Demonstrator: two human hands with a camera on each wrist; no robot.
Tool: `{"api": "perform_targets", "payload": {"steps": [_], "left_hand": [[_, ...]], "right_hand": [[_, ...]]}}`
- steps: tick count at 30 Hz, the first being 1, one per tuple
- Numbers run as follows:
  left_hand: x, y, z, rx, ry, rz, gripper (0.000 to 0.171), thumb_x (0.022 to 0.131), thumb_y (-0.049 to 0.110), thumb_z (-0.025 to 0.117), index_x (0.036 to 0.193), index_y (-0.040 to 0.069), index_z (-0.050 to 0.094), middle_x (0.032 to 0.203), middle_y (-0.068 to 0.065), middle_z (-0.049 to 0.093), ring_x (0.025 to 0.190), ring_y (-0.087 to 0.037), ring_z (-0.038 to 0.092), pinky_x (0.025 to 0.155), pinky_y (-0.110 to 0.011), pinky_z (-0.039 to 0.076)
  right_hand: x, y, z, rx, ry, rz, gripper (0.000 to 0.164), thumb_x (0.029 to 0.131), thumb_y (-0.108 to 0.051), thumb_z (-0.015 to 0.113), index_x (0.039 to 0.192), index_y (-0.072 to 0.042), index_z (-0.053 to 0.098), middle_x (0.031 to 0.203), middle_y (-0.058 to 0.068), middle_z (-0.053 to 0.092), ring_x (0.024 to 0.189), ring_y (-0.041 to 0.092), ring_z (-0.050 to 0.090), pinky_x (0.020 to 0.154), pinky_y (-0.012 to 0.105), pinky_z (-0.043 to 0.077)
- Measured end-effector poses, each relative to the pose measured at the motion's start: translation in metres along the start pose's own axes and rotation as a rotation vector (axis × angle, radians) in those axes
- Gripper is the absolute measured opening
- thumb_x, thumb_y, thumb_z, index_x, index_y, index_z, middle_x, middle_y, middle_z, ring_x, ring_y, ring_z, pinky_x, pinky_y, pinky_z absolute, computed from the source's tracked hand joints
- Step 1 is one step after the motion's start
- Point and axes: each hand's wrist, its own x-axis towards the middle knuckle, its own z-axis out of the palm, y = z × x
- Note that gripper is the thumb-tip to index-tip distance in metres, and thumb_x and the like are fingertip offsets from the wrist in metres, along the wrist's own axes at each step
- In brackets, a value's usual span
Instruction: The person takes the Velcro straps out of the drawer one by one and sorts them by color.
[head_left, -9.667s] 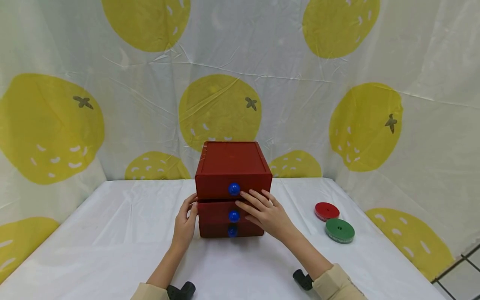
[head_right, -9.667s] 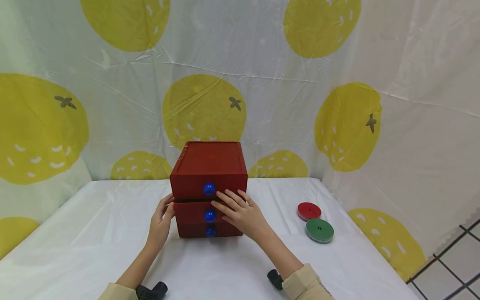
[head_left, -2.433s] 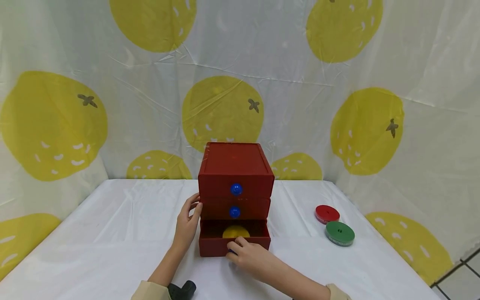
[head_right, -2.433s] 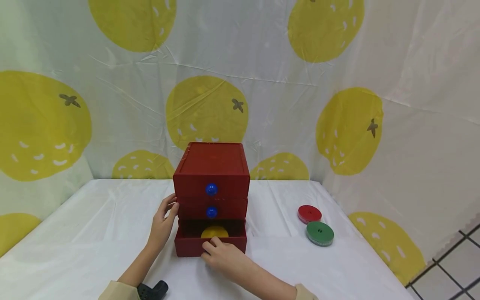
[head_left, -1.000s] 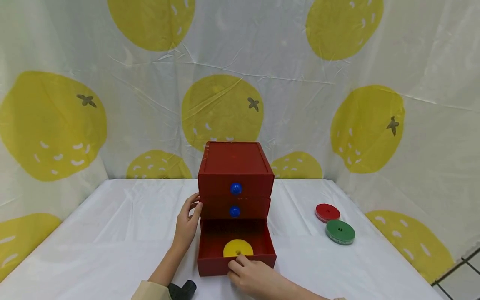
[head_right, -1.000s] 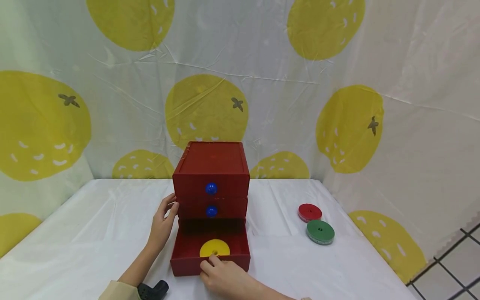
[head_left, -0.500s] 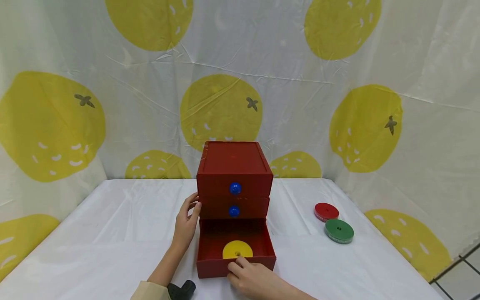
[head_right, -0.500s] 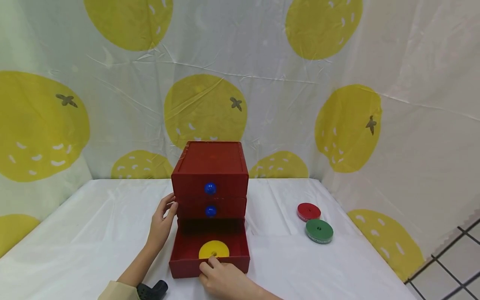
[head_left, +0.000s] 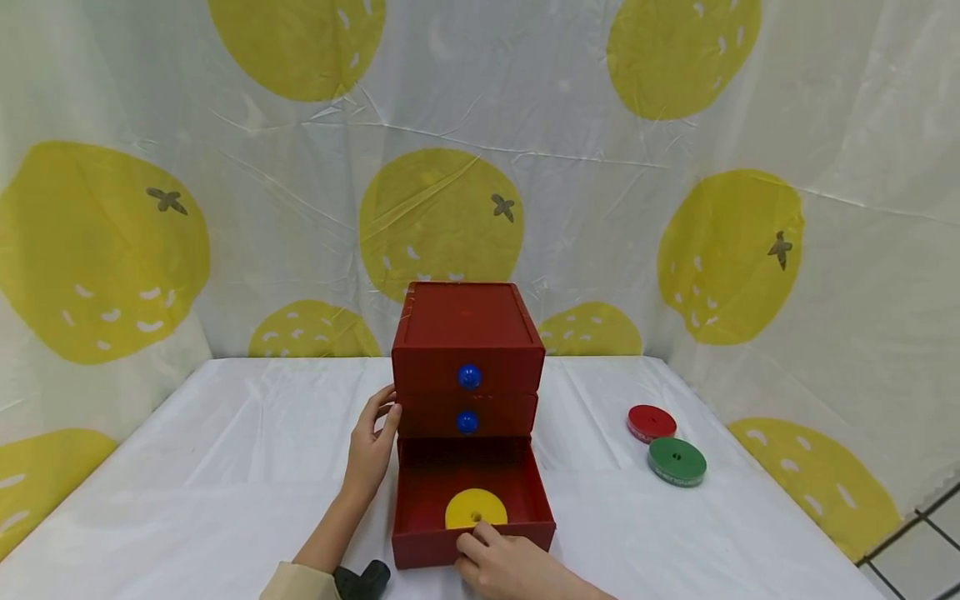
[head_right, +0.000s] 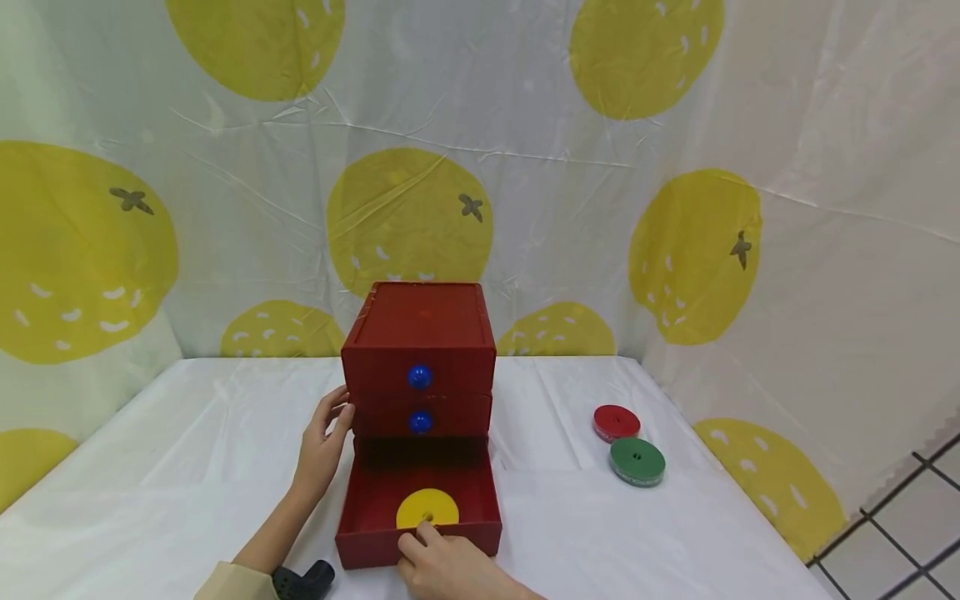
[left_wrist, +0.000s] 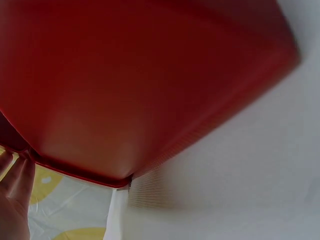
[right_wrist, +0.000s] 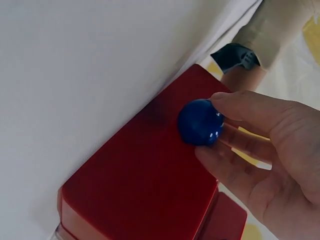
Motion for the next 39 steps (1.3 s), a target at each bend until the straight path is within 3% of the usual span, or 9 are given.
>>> {"api": "perform_targets", "payload": {"steps": [5,10,14,20,24,33,36,39], "left_hand": [[0.006,-0.021,0.001,-0.011,0.007,-0.002,0.035,0.094,0.026,0.048,0.129,0.020,0.047,0.126,-0.002,0.052,0.111,-0.015,0.049,0.081,-0.014,0.044],[0.007,-0.025,0.002,-0.006,0.011,0.015,0.035,0.094,0.029,0.048,0.128,0.022,0.047,0.125,-0.001,0.053,0.110,-0.014,0.049,0.081,-0.015,0.045],[0.006,-0.020,0.001,-0.018,0.002,-0.006,0.035,0.094,0.026,0.048,0.128,0.021,0.047,0.126,-0.002,0.052,0.112,-0.015,0.049,0.082,-0.014,0.044],[-0.001,0.003,0.000,0.001,-0.009,-0.014,0.035,0.095,0.019,0.046,0.130,0.012,0.046,0.127,-0.009,0.051,0.114,-0.023,0.049,0.081,-0.013,0.043],[-0.003,0.009,0.000,0.013,-0.006,-0.018,0.036,0.095,0.019,0.046,0.130,0.012,0.046,0.127,-0.010,0.051,0.114,-0.023,0.049,0.082,-0.012,0.042],[-0.003,0.007,0.001,-0.012,0.003,-0.018,0.034,0.095,0.018,0.047,0.128,0.012,0.048,0.125,-0.009,0.053,0.111,-0.018,0.049,0.081,-0.014,0.044],[-0.003,0.007,0.001,-0.016,0.002,-0.016,0.034,0.094,0.018,0.047,0.128,0.013,0.048,0.125,-0.009,0.053,0.110,-0.017,0.049,0.081,-0.014,0.044],[-0.003,0.008,0.000,-0.006,0.000,-0.016,0.035,0.095,0.019,0.047,0.129,0.013,0.047,0.126,-0.008,0.053,0.111,-0.018,0.049,0.082,-0.014,0.043]], "right_hand": [[-0.001,-0.002,0.000,0.004,0.001,0.005,0.035,0.077,-0.048,0.064,0.105,-0.028,0.059,0.096,-0.013,0.050,0.083,0.001,0.042,0.064,0.003,0.040],[-0.002,-0.001,0.001,0.046,-0.001,0.016,0.036,0.075,-0.048,0.066,0.105,-0.029,0.058,0.098,-0.015,0.051,0.085,0.000,0.044,0.066,0.004,0.042],[-0.003,0.002,0.000,0.124,0.015,0.015,0.038,0.076,-0.047,0.065,0.108,-0.029,0.057,0.101,-0.017,0.053,0.086,-0.001,0.045,0.070,0.006,0.043],[-0.004,0.008,-0.005,0.269,0.030,0.007,0.033,0.082,-0.037,0.063,0.112,-0.028,0.057,0.103,-0.018,0.058,0.087,-0.004,0.050,0.076,0.010,0.046],[-0.003,0.014,-0.010,0.334,0.094,-0.026,0.026,0.086,-0.031,0.061,0.112,-0.028,0.059,0.100,-0.019,0.062,0.084,-0.008,0.053,0.078,0.008,0.045],[0.005,0.027,-0.011,0.199,0.364,-0.034,0.023,0.084,-0.025,0.065,0.107,-0.025,0.064,0.100,-0.014,0.066,0.093,0.001,0.058,0.086,0.015,0.045],[0.009,0.034,-0.010,0.191,0.381,-0.013,0.022,0.083,-0.023,0.066,0.105,-0.024,0.065,0.098,-0.013,0.065,0.092,0.002,0.058,0.085,0.015,0.045],[0.011,0.041,-0.009,0.233,0.328,0.032,0.023,0.083,-0.026,0.065,0.106,-0.025,0.065,0.099,-0.013,0.064,0.093,0.003,0.057,0.086,0.018,0.046]]}}
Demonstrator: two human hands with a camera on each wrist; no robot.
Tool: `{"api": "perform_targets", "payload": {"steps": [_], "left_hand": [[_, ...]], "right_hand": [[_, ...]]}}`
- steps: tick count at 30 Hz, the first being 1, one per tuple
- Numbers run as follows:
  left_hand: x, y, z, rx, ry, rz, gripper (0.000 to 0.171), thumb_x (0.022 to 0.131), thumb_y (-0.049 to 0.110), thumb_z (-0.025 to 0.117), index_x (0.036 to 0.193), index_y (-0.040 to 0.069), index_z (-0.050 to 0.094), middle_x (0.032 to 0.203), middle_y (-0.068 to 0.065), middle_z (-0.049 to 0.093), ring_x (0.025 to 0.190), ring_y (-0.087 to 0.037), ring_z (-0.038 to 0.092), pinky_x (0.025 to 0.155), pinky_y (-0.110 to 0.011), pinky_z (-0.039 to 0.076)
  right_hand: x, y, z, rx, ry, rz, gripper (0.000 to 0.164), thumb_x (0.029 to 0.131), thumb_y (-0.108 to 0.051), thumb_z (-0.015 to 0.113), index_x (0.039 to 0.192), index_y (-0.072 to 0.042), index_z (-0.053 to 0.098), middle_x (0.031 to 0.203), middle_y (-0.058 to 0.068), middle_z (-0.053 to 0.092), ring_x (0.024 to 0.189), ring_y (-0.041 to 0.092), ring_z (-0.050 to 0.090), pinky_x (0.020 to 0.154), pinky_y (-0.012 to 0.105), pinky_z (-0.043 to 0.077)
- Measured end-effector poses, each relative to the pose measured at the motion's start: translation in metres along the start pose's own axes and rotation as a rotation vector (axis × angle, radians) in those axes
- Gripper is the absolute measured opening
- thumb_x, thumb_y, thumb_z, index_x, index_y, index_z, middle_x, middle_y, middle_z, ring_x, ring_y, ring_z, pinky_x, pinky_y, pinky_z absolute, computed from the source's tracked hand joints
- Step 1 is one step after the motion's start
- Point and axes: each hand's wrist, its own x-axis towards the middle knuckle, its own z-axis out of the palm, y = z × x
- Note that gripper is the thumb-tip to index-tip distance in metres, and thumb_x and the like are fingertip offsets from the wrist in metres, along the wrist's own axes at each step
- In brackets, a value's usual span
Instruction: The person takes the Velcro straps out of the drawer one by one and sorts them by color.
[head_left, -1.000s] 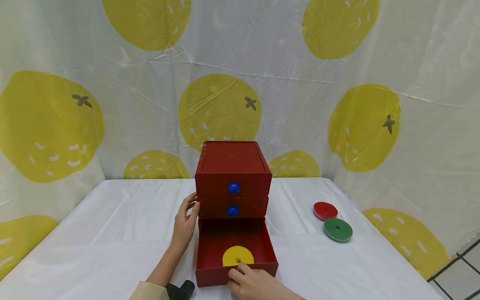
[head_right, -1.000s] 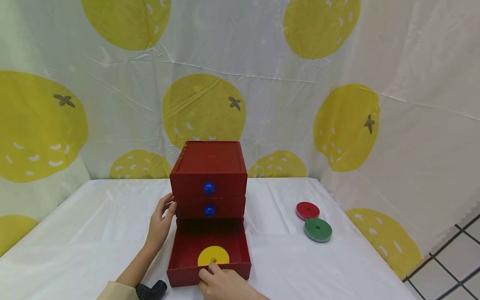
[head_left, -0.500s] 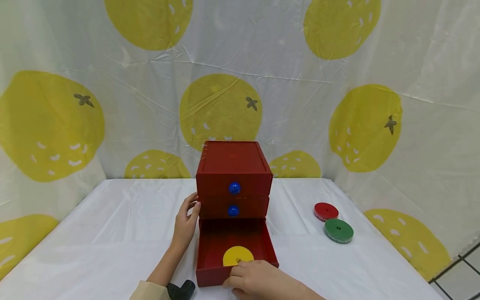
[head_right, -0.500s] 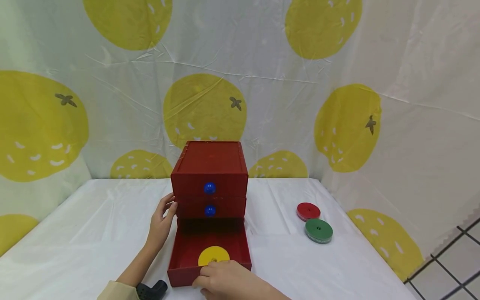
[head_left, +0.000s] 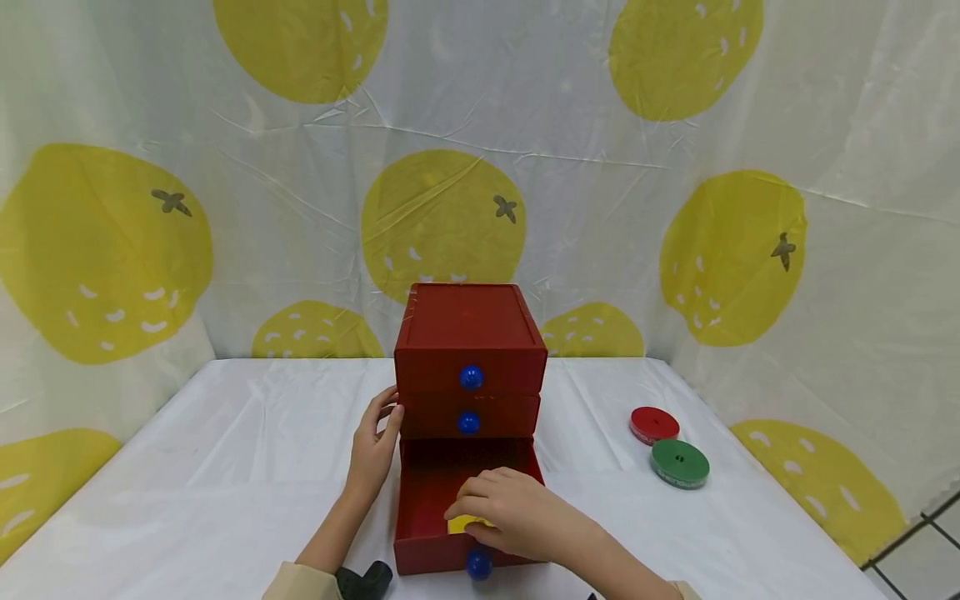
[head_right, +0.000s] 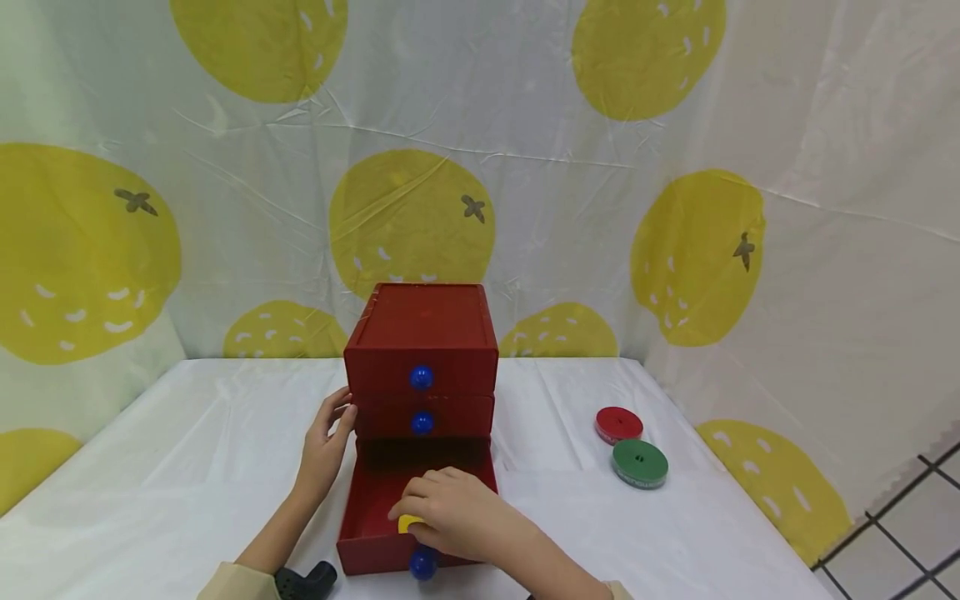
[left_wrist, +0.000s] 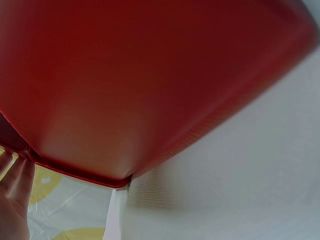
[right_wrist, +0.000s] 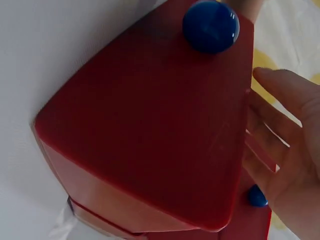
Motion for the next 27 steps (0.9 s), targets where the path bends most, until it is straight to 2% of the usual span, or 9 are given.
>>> {"api": "perform_targets", "payload": {"steps": [5,10,14,20,27], "left_hand": [[-0.001,-0.001,0.000,0.013,-0.008,-0.009,0.035,0.095,0.021,0.046,0.130,0.014,0.046,0.127,-0.008,0.052,0.113,-0.020,0.049,0.083,-0.014,0.043],[-0.001,-0.001,0.001,0.009,-0.009,-0.009,0.035,0.095,0.021,0.046,0.130,0.014,0.046,0.127,-0.008,0.052,0.112,-0.020,0.050,0.083,-0.014,0.043],[-0.002,-0.001,0.002,0.010,-0.010,-0.012,0.035,0.095,0.021,0.046,0.130,0.014,0.046,0.127,-0.008,0.052,0.113,-0.020,0.050,0.083,-0.014,0.043],[-0.001,0.001,0.001,0.003,-0.009,-0.007,0.035,0.095,0.019,0.047,0.129,0.013,0.046,0.127,-0.009,0.052,0.112,-0.019,0.049,0.082,-0.014,0.043],[-0.001,0.004,-0.001,-0.002,0.001,-0.008,0.035,0.095,0.017,0.047,0.129,0.012,0.047,0.127,-0.008,0.052,0.108,-0.012,0.048,0.081,-0.012,0.043]], "right_hand": [[0.002,0.009,-0.001,0.080,-0.142,0.131,0.024,0.085,-0.031,0.062,0.109,-0.028,0.063,0.102,-0.013,0.061,0.096,0.004,0.055,0.087,0.021,0.045],[0.002,0.018,0.002,0.148,-0.216,0.218,0.019,0.084,-0.032,0.063,0.102,-0.027,0.066,0.095,-0.014,0.062,0.090,0.001,0.055,0.083,0.020,0.045],[-0.001,0.024,0.009,0.244,-0.278,0.292,0.013,0.084,-0.029,0.064,0.096,-0.026,0.067,0.088,-0.016,0.063,0.080,-0.002,0.053,0.076,0.016,0.045],[-0.003,0.033,0.016,0.342,-0.319,0.314,0.013,0.084,-0.028,0.063,0.095,-0.026,0.069,0.088,-0.018,0.061,0.078,-0.004,0.051,0.076,0.015,0.045],[-0.002,0.037,0.018,0.318,-0.301,0.309,0.015,0.086,-0.030,0.061,0.097,-0.026,0.069,0.093,-0.017,0.060,0.084,-0.003,0.052,0.081,0.018,0.046]]}}
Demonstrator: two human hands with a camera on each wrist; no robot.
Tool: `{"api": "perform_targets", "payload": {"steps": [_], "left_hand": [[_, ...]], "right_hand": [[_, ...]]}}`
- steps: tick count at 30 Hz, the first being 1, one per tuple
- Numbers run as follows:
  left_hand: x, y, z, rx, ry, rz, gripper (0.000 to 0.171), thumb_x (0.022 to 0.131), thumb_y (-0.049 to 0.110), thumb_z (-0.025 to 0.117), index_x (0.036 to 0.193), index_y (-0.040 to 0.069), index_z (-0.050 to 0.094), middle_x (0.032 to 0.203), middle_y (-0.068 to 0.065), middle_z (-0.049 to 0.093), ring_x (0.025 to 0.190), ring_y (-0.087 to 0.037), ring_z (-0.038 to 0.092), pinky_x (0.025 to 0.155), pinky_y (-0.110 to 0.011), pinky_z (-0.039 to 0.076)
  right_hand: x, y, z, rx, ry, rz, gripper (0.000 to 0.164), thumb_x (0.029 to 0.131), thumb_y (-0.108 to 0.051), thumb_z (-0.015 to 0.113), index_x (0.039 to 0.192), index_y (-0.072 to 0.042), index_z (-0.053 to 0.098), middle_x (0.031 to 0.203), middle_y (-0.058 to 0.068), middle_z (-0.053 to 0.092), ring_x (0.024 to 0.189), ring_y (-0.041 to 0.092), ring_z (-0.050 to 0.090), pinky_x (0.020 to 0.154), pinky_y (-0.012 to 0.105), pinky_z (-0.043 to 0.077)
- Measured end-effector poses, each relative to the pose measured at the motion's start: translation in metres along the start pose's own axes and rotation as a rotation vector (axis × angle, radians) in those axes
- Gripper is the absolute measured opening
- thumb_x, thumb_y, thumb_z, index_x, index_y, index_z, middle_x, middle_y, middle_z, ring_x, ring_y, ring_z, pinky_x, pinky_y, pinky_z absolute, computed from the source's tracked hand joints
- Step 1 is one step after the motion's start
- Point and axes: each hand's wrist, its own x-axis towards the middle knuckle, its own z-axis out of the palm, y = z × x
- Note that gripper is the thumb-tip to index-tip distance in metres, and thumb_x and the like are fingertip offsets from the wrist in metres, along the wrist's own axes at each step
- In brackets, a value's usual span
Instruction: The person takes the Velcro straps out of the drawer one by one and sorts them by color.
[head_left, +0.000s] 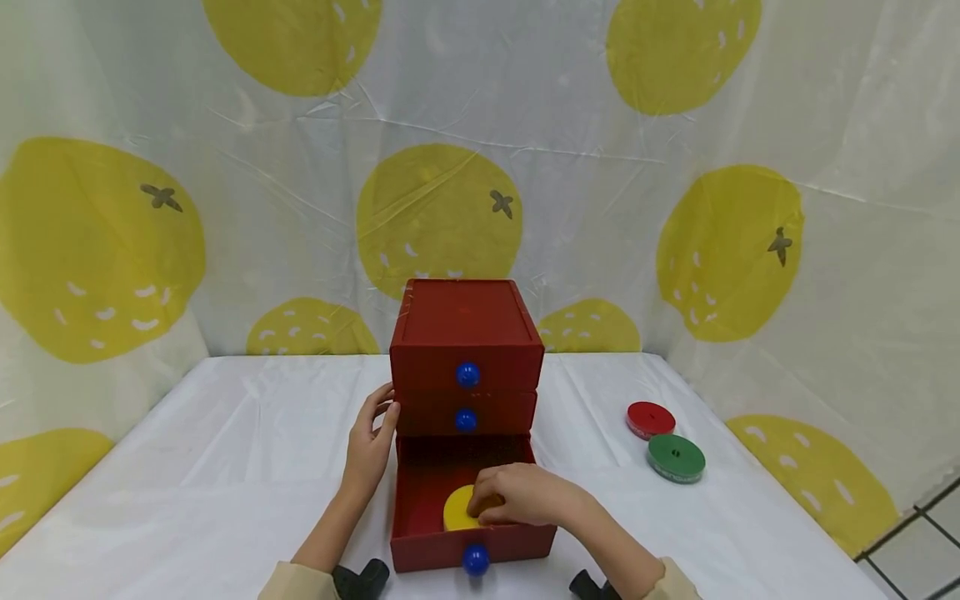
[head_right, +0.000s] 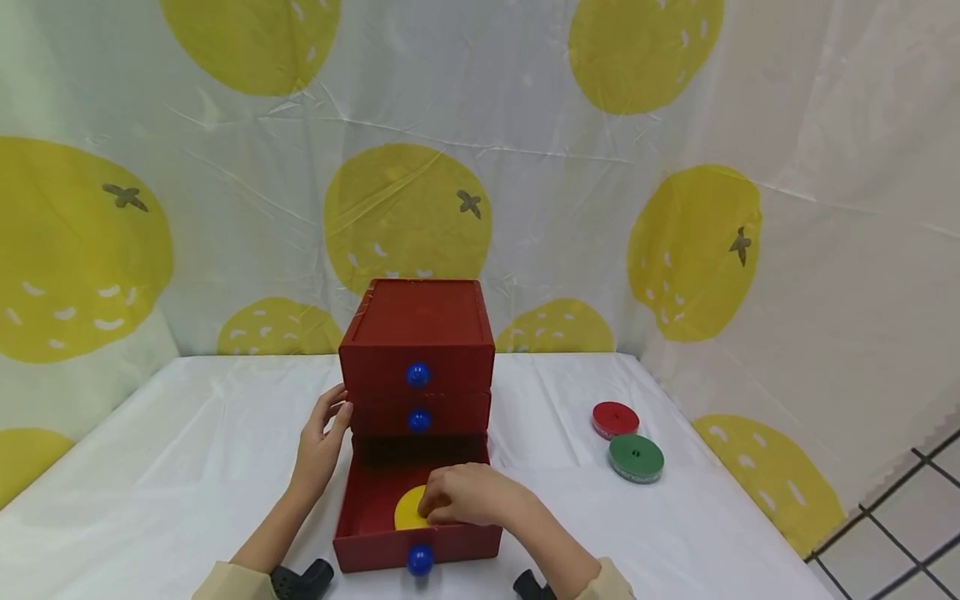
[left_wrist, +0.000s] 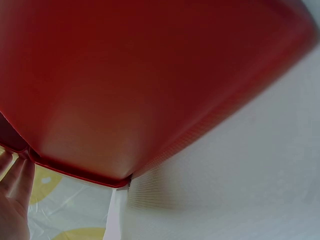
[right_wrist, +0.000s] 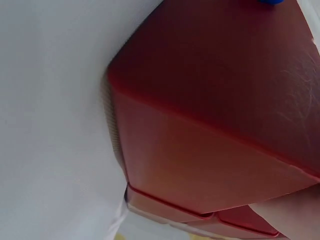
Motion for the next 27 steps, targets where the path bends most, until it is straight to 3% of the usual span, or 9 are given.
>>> {"api": "perform_targets", "payload": {"steps": [7,15,19,27], "left_hand": [[0.0016,-0.0005,0.0001,0.002,0.005,-0.001,0.034,0.095,0.017,0.047,0.129,0.013,0.047,0.125,-0.007,0.053,0.105,-0.006,0.047,0.081,-0.013,0.044],[-0.0004,-0.0030,-0.0004,0.000,0.000,0.008,0.035,0.095,0.017,0.047,0.129,0.012,0.047,0.125,-0.010,0.053,0.110,-0.016,0.049,0.081,-0.013,0.044],[-0.0014,-0.0033,-0.0003,0.012,0.000,0.010,0.035,0.095,0.017,0.046,0.130,0.012,0.046,0.125,-0.009,0.052,0.111,-0.016,0.049,0.082,-0.014,0.044],[-0.0008,-0.0015,0.0005,0.021,0.005,-0.003,0.035,0.095,0.018,0.046,0.129,0.013,0.047,0.125,-0.007,0.053,0.104,-0.002,0.046,0.082,-0.014,0.044]], "right_hand": [[0.0018,0.0043,0.0024,-0.065,0.043,0.001,0.022,0.085,-0.036,0.061,0.103,-0.026,0.067,0.105,-0.013,0.059,0.100,0.005,0.054,0.088,0.024,0.045],[0.0038,0.0078,0.0056,-0.001,0.006,0.001,0.032,0.085,-0.040,0.059,0.115,-0.029,0.061,0.131,-0.009,0.050,0.121,0.013,0.047,0.099,0.031,0.041],[0.0039,0.0072,0.0064,0.026,-0.011,0.000,0.032,0.084,-0.037,0.061,0.116,-0.031,0.060,0.132,-0.010,0.050,0.122,0.012,0.046,0.098,0.031,0.042],[0.0028,0.0062,0.0070,0.016,-0.027,0.019,0.031,0.085,-0.033,0.061,0.116,-0.030,0.061,0.131,-0.010,0.051,0.122,0.012,0.045,0.097,0.030,0.042]]}}
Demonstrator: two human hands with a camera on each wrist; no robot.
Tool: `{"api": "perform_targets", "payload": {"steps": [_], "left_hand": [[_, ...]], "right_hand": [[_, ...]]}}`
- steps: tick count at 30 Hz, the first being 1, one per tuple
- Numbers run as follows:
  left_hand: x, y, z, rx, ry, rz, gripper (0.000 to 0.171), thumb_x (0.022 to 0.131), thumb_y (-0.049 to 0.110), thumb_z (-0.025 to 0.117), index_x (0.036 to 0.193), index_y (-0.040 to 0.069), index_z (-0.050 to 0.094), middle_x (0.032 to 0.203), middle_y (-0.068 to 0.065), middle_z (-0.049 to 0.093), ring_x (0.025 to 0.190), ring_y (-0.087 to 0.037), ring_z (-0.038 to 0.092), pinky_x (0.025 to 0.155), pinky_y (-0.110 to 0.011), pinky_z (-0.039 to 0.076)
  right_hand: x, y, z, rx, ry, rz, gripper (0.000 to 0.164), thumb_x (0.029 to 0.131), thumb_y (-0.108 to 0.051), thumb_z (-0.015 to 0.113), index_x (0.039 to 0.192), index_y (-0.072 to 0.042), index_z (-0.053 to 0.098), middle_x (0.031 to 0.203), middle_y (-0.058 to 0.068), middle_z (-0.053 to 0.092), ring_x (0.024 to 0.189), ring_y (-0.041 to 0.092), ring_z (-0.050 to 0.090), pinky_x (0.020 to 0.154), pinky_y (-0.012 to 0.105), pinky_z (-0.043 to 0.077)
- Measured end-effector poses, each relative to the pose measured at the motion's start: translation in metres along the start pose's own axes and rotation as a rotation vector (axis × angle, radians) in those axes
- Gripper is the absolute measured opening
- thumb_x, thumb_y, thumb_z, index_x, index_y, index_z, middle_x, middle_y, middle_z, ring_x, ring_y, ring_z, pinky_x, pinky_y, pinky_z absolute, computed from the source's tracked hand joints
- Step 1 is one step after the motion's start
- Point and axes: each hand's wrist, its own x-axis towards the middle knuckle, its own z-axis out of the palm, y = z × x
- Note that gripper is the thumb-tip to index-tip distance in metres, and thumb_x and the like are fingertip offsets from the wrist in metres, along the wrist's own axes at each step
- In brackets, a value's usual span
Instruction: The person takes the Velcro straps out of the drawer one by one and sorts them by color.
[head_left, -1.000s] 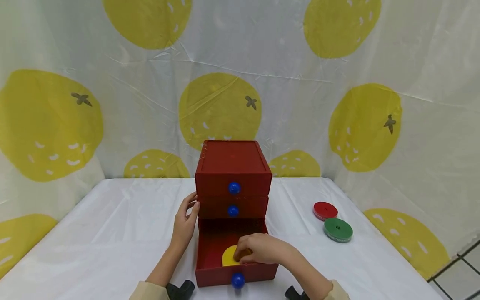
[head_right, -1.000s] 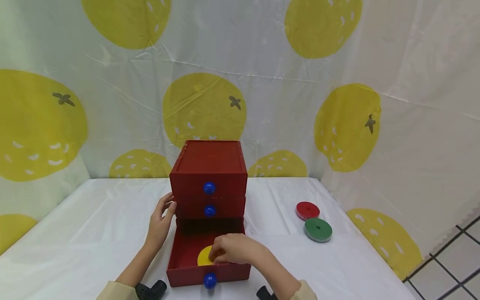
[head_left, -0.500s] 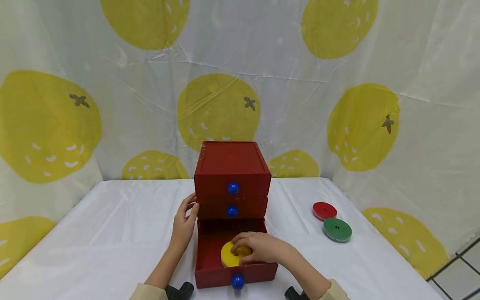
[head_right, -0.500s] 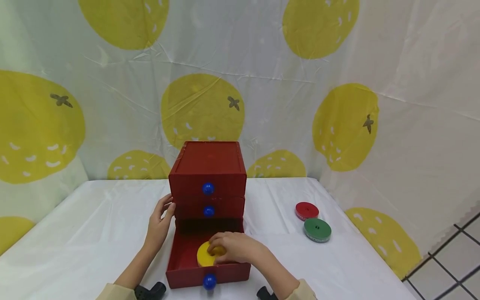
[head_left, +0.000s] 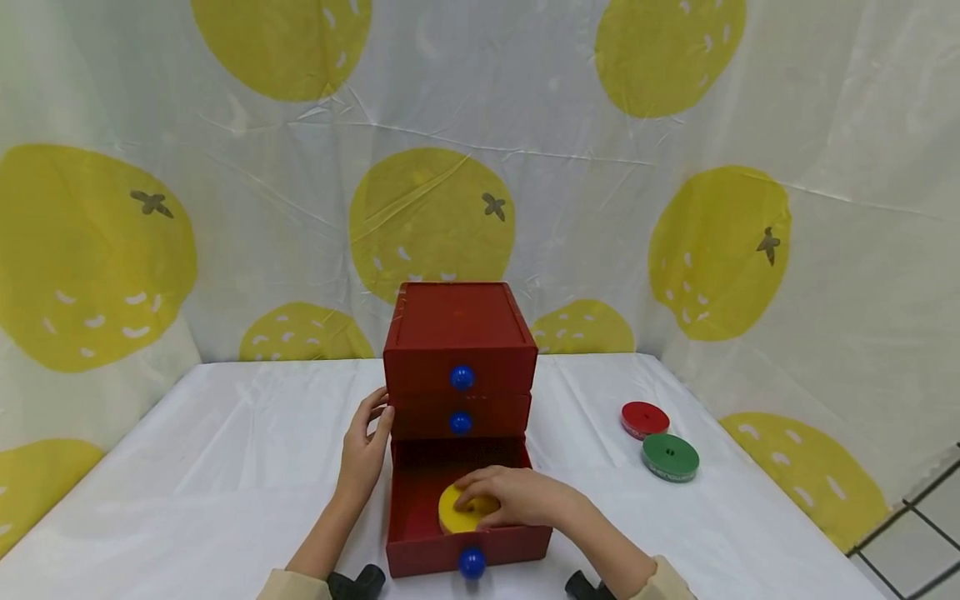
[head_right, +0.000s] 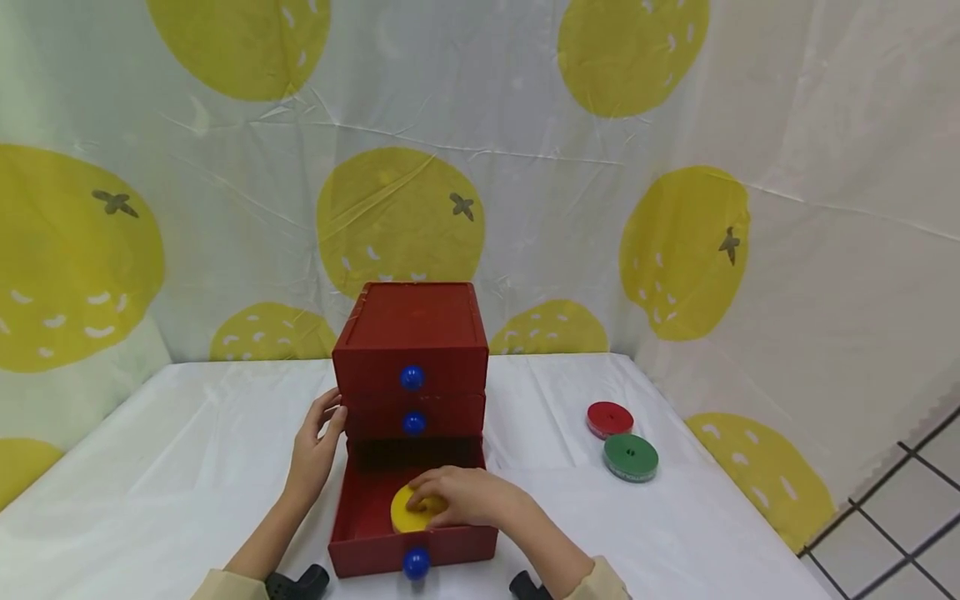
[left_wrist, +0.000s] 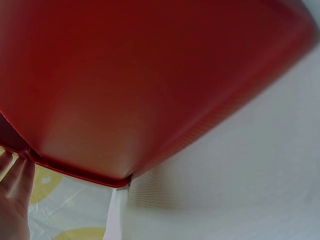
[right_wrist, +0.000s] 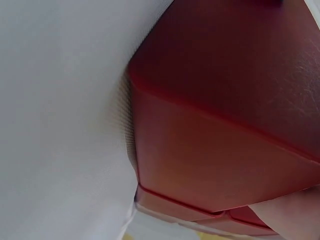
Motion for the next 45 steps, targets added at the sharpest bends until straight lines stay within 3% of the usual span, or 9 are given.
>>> {"api": "perform_targets", "payload": {"steps": [8,17,24,36,45], "left_hand": [[0.0011,-0.0009,0.0000,-0.005,-0.006,-0.009,0.035,0.095,0.018,0.046,0.130,0.013,0.046,0.126,-0.007,0.052,0.104,-0.002,0.045,0.082,-0.013,0.043],[0.0013,-0.0022,-0.0004,-0.006,-0.010,-0.002,0.035,0.095,0.019,0.046,0.129,0.014,0.046,0.127,-0.007,0.052,0.108,-0.011,0.047,0.082,-0.013,0.043],[0.0012,-0.0024,-0.0006,0.004,-0.008,-0.016,0.035,0.095,0.020,0.046,0.130,0.014,0.046,0.127,-0.006,0.052,0.103,0.001,0.045,0.082,-0.014,0.043],[0.0017,-0.0020,0.0003,-0.001,-0.007,-0.005,0.035,0.095,0.018,0.046,0.130,0.013,0.046,0.126,-0.007,0.052,0.105,-0.003,0.045,0.082,-0.014,0.044],[0.0006,-0.0029,0.0004,-0.002,0.003,0.007,0.034,0.095,0.018,0.046,0.129,0.012,0.047,0.125,-0.007,0.053,0.103,-0.001,0.047,0.082,-0.015,0.044]], "right_hand": [[-0.0004,-0.0017,-0.0001,0.025,0.002,0.044,0.032,0.082,-0.032,0.064,0.114,-0.030,0.060,0.133,-0.007,0.049,0.125,0.015,0.043,0.097,0.031,0.043],[0.0002,-0.0017,0.0014,0.026,0.009,0.068,0.033,0.080,-0.031,0.067,0.112,-0.029,0.061,0.135,-0.005,0.048,0.124,0.016,0.044,0.096,0.029,0.044],[0.0005,-0.0016,0.0015,0.040,0.005,0.085,0.032,0.078,-0.027,0.069,0.109,-0.030,0.061,0.134,-0.006,0.048,0.122,0.015,0.047,0.094,0.028,0.045],[0.0012,0.0013,0.0025,-0.018,0.033,0.040,0.028,0.078,-0.029,0.070,0.104,-0.030,0.061,0.127,-0.007,0.052,0.116,0.016,0.048,0.094,0.029,0.045],[-0.0005,0.0010,0.0016,-0.003,0.018,0.052,0.033,0.078,-0.032,0.069,0.110,-0.033,0.059,0.127,-0.006,0.051,0.113,0.016,0.048,0.092,0.029,0.046]]}}
